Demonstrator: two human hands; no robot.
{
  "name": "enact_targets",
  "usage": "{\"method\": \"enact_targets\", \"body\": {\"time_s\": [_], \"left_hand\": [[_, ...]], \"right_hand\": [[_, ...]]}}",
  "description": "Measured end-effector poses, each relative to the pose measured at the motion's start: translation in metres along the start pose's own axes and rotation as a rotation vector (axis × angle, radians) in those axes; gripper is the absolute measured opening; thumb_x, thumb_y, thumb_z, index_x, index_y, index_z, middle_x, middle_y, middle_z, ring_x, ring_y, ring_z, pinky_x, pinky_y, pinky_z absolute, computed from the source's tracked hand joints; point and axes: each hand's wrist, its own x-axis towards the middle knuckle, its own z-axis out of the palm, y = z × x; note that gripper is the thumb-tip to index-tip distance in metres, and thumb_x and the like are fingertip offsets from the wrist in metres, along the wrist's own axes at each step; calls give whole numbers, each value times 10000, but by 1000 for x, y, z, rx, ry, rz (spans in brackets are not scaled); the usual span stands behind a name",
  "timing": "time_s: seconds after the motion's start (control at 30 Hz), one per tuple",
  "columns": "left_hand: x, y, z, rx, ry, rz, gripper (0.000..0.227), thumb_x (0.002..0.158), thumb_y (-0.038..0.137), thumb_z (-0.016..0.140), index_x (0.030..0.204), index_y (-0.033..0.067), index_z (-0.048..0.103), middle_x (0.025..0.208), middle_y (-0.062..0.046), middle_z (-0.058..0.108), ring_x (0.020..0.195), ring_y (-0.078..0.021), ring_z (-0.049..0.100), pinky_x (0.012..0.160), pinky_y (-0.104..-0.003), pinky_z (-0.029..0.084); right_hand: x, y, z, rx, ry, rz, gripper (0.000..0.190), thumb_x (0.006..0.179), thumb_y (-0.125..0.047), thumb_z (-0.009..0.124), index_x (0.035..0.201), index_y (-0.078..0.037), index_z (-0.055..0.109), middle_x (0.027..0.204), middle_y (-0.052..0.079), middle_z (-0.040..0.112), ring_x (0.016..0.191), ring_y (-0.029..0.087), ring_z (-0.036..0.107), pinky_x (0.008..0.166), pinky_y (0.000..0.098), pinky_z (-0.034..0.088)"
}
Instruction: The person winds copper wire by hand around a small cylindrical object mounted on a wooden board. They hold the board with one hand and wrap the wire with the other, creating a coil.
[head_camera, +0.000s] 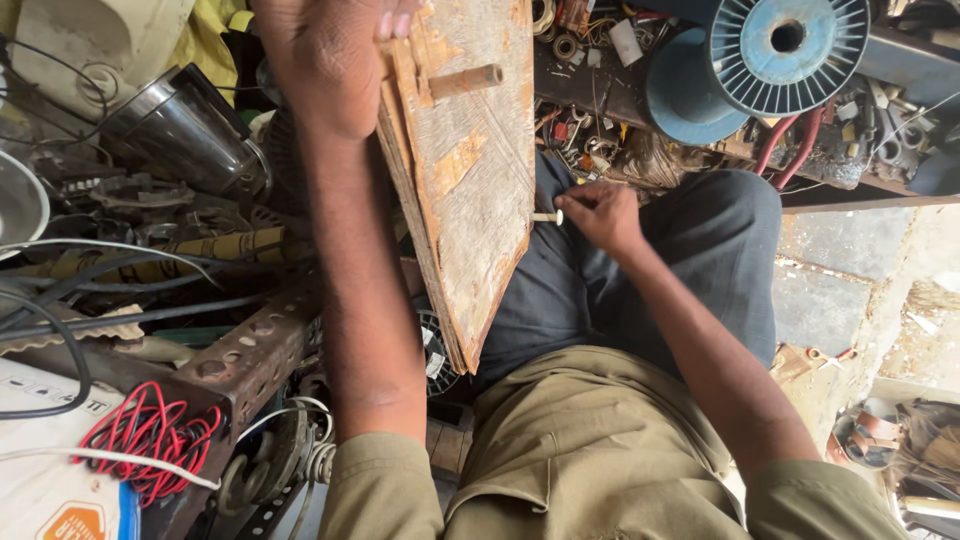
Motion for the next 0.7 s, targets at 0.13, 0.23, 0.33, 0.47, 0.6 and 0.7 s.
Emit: {"method": "enact_targets", "body": {"time_s": [0.13, 0.23, 0.33, 0.47, 0.6, 0.7], "left_hand": [[-2, 0, 5, 32, -34, 21, 313, 1103, 85, 618, 798, 32, 572, 679, -87, 545, 585, -168, 539, 557, -316, 480], [1, 1, 18, 49, -49, 28, 308, 1100, 94, 622, 799, 37, 586, 683, -92, 558, 600, -169, 549, 561, -315, 487], [7, 7, 33, 106, -33, 17, 309, 1097, 118, 625, 798, 46, 602, 678, -80, 574, 590, -157, 549, 536, -292, 481], [14, 22, 58, 77, -87, 2, 333, 1141, 153, 627, 828, 44, 597, 656, -71, 553, 541, -153, 520, 523, -290, 437], [21, 41, 76, 99, -93, -84, 296, 1130, 174, 607, 876, 22, 617, 687, -64, 565, 522, -116, 480, 496, -263, 379], [27, 43, 76, 53, -88, -79, 250, 1089, 178, 605, 895, 20, 600, 637, -10, 523, 529, -86, 463, 459, -237, 386]], "right_hand": [[-40, -50, 4, -616, -70, -456, 363, 821, -46, 702, 1171, 37, 751, 772, 111, 682, 732, 240, 685, 640, 390, 532], [-63, -89, -10, -777, -268, -606, 456, 781, -37, 662, 1231, 36, 687, 815, 122, 656, 750, 283, 676, 670, 434, 539], [-60, -152, -33, -492, -511, -572, 196, 887, -89, 665, 1059, 3, 683, 845, 151, 668, 785, 319, 678, 716, 441, 555], [-38, -268, -101, -38, -644, -660, 118, 918, -42, 666, 1011, -20, 736, 952, 133, 762, 832, 233, 760, 731, 336, 628], [43, -318, -132, -290, -143, -938, 110, 1029, -69, 685, 1037, 30, 732, 946, 157, 739, 801, 264, 709, 679, 364, 552], [99, -264, -104, -181, -196, -215, 222, 1064, -286, 672, 1007, -94, 766, 708, 81, 651, 584, 201, 556, 515, 356, 446]]}}
